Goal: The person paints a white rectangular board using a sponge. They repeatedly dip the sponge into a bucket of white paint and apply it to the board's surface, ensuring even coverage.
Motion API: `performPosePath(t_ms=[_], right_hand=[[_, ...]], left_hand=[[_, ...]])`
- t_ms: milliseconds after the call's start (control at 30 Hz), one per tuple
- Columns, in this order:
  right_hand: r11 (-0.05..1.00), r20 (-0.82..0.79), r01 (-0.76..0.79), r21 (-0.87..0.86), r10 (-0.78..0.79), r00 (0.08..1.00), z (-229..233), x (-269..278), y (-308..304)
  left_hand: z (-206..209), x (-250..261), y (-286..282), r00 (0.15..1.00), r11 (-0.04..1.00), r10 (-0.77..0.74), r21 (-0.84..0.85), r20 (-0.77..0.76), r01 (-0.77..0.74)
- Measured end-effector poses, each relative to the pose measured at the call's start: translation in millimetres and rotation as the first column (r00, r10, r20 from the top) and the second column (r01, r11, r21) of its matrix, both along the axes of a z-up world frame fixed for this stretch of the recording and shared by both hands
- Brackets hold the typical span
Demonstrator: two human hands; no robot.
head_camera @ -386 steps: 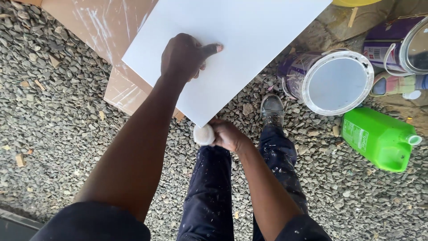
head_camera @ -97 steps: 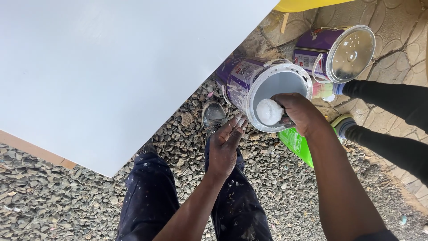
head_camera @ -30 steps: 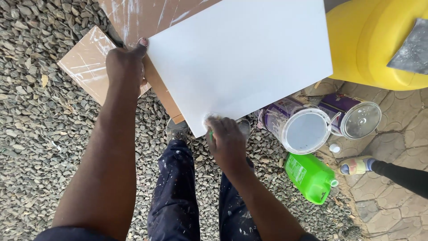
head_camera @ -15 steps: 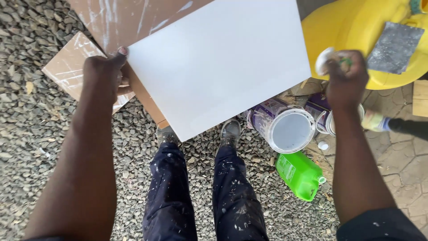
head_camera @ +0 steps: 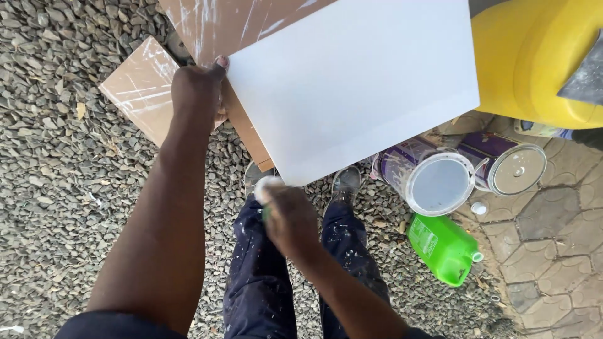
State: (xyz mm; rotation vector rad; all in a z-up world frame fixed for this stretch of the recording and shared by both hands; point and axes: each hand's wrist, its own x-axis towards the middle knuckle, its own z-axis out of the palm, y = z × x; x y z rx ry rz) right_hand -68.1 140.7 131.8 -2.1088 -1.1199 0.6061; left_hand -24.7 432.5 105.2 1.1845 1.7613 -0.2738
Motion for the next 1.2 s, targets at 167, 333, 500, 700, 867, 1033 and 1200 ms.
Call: performPosePath(t_ms=[167, 333, 500, 700, 867, 1033, 1200], right_hand=[[0.964, 0.289, 0.209, -0.166, -0.155, 0.945, -25, 150, -48], [0.95, 0.696, 0.311, -0.02, -0.21, 0.686, -61, 344, -111], [0.838, -0.04, 0.544, 0.035, -0.543, 0.839, -48, 400, -110], [0.908, 0.233, 0.413, -0.064, -0.389, 0.891, -35, 208, -38], [0.974, 0.174, 0.009, -0.224, 0.031, 0.984, -20, 24, 23], [0.985, 0.259, -0.013, -0.171, 0.058, 0.964, -4, 48, 27], [0.976, 0.4, 0.207, -0.068, -0.163, 0.902, -42, 197, -35]], left_hand=[[-19, -5, 4, 1.0, 0.999, -0.028, 0.024, -0.001, 0.028], [-39, -29, -6, 0.985, 0.99, -0.034, 0.143, 0.171, 0.009], [-76, -43, 3, 0.967, 0.993, 0.036, 0.104, 0.251, -0.064], [-43, -35, -4, 0.956, 0.994, 0.094, 0.029, 0.278, -0.106], [-32, -31, -4, 0.954, 0.993, 0.1, 0.033, 0.283, -0.114], [-38, -31, -3, 0.959, 0.994, 0.079, 0.049, 0.272, -0.096], [-21, -23, -7, 0.958, 0.992, 0.052, 0.095, 0.282, -0.081]])
